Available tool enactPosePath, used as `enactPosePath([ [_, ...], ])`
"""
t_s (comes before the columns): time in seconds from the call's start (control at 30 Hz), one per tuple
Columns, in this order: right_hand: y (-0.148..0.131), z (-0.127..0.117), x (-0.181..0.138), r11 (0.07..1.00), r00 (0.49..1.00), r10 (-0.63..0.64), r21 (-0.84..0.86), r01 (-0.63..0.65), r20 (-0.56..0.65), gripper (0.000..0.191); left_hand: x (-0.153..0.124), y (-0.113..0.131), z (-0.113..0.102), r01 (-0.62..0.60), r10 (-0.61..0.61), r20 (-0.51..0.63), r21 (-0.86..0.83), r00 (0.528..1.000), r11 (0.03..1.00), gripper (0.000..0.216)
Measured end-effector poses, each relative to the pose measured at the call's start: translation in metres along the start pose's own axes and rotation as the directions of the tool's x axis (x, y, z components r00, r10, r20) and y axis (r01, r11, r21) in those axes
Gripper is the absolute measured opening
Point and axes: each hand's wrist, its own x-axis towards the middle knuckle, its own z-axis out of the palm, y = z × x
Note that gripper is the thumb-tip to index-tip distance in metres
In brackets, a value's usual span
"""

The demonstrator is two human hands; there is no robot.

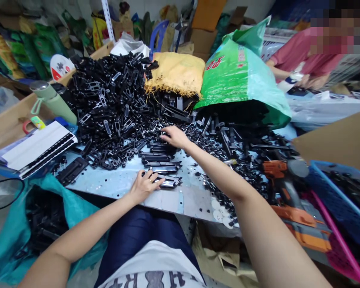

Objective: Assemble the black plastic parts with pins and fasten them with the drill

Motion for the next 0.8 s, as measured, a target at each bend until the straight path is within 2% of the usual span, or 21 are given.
enactPosePath([
  [0.07, -0.020, 0.016, 0.002, 0.994, 0.998, -0.052, -0.097, 0.055, 0.029, 0.048, 0.002, -0.001, 0.002, 0.021, -0.021, 0.005, -0.008, 1.000, 1.000, 0.029],
  [0.17, -0.029, 0.027, 0.006, 0.984, 0.996, 0.058, -0.162, -0.069, -0.070, 0.046, 0.001, 0.005, -0.003, 0.047, -0.047, 0.022, -0.020, 0.999, 0.999, 0.031],
  [0.27, 0.005, 0.016, 0.025, 0.938, 0.945, 0.264, -0.175, -0.298, -0.193, 0.040, 0.001, 0.005, -0.013, 0.091, -0.088, 0.052, -0.072, 0.995, 0.993, 0.036],
  [0.33, 0.039, 0.005, 0.042, 0.896, 0.916, 0.368, -0.203, -0.396, -0.161, 0.040, 0.006, -0.008, -0.021, 0.198, -0.192, 0.058, -0.111, 0.980, 0.974, 0.039],
  [0.4, 0.068, -0.003, 0.055, 0.869, 0.907, 0.418, -0.271, -0.415, -0.047, 0.042, 0.015, -0.030, -0.027, 0.363, -0.360, 0.047, -0.100, 0.932, 0.926, 0.038],
  [0.47, 0.085, -0.007, 0.062, 0.859, 0.906, 0.422, -0.336, -0.386, 0.038, 0.043, 0.028, -0.058, -0.031, 0.522, -0.521, 0.032, -0.022, 0.853, 0.853, 0.035],
  [0.57, 0.085, -0.015, 0.062, 0.879, 0.933, 0.360, -0.340, -0.334, 0.014, 0.042, 0.043, -0.096, -0.032, 0.672, -0.691, 0.084, 0.175, 0.718, 0.720, 0.028],
  [0.63, 0.074, -0.024, 0.056, 0.913, 0.955, 0.293, -0.280, -0.295, -0.050, 0.043, 0.046, -0.111, -0.032, 0.695, -0.739, 0.139, 0.263, 0.659, 0.669, 0.021],
  [0.67, 0.066, -0.030, 0.050, 0.935, 0.962, 0.259, -0.226, -0.272, -0.088, 0.046, 0.045, -0.115, -0.033, 0.693, -0.737, 0.151, 0.260, 0.659, 0.673, 0.019],
  [0.7, 0.056, -0.036, 0.044, 0.957, 0.965, 0.231, -0.151, -0.249, -0.127, 0.049, 0.043, -0.116, -0.034, 0.685, -0.718, 0.152, 0.220, 0.679, 0.695, 0.018],
  [0.77, 0.033, -0.045, 0.025, 0.977, 0.960, 0.209, 0.073, -0.198, -0.187, 0.053, 0.038, -0.112, -0.038, 0.663, -0.661, 0.107, 0.015, 0.743, 0.748, 0.020],
  [0.8, 0.019, -0.047, 0.013, 0.959, 0.954, 0.225, 0.220, -0.180, -0.200, 0.053, 0.035, -0.105, -0.040, 0.638, -0.634, 0.074, -0.111, 0.770, 0.762, 0.022],
])
